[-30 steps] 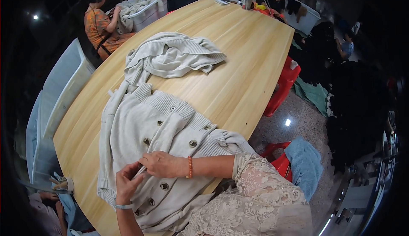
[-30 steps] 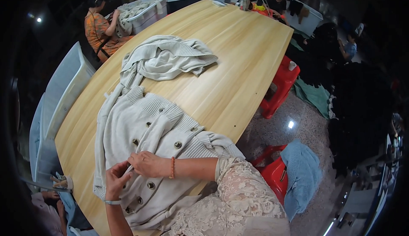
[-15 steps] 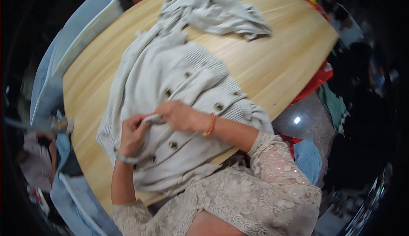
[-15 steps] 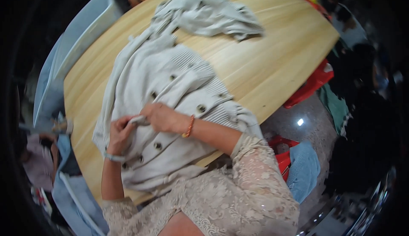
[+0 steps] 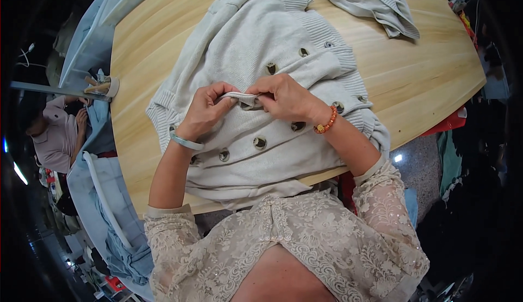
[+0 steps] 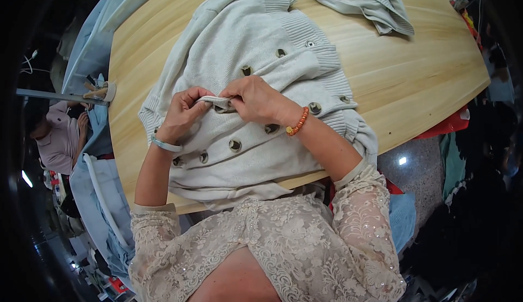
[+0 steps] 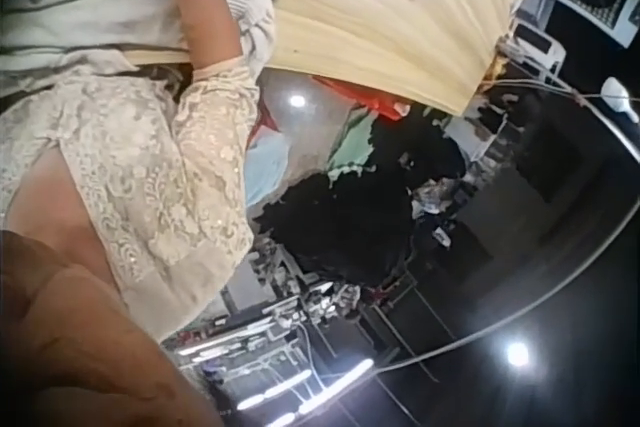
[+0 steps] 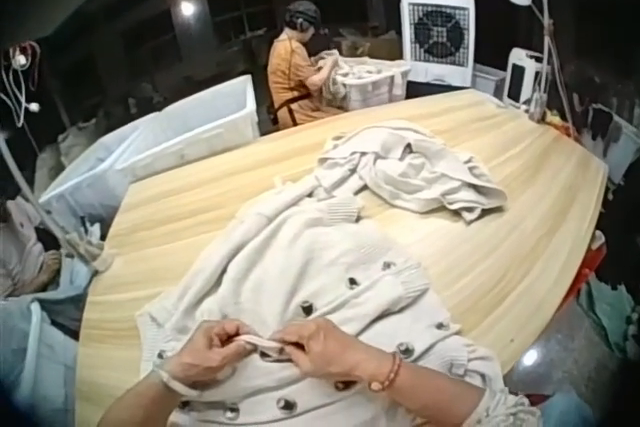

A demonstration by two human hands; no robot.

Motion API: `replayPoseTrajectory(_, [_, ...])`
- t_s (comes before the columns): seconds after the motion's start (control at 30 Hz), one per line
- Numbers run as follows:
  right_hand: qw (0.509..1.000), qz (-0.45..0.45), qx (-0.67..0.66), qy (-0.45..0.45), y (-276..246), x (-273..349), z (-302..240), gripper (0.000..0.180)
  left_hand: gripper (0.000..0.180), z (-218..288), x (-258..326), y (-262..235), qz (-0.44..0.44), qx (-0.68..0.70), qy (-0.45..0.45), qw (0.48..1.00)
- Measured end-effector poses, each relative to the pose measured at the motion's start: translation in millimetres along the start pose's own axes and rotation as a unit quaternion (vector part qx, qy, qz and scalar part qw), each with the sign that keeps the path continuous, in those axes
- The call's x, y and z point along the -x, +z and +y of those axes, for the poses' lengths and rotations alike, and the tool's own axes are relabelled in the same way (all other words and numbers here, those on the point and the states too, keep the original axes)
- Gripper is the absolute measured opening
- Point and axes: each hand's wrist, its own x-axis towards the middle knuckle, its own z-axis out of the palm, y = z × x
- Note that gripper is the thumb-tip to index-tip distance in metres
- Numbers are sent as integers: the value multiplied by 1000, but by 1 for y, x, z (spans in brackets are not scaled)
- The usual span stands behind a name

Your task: Inspecting a cardigan for quality control, checking buttons, and removing loose threads.

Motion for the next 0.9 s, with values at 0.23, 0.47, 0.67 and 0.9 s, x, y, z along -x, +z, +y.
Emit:
replayPoseTrajectory(0.23, [993,-103,-42,46,-6,-5,-1,21,11,3,4,6,-16,-9,31,999])
replayPoseTrajectory(0.47, [989,-114,-49,77,-18,3,-27,17,11,47,30,-9,-91,-94,-43,991])
replayPoseTrajectory(0.67, [989,-50,139,12,-30,36,-45,14,10,81,77,-37,-66,-127,-142,980])
replayPoseTrajectory(0.9, [975,-49,215,-2,1,40,-34,9,17,54,49,26,167,-429,185,868])
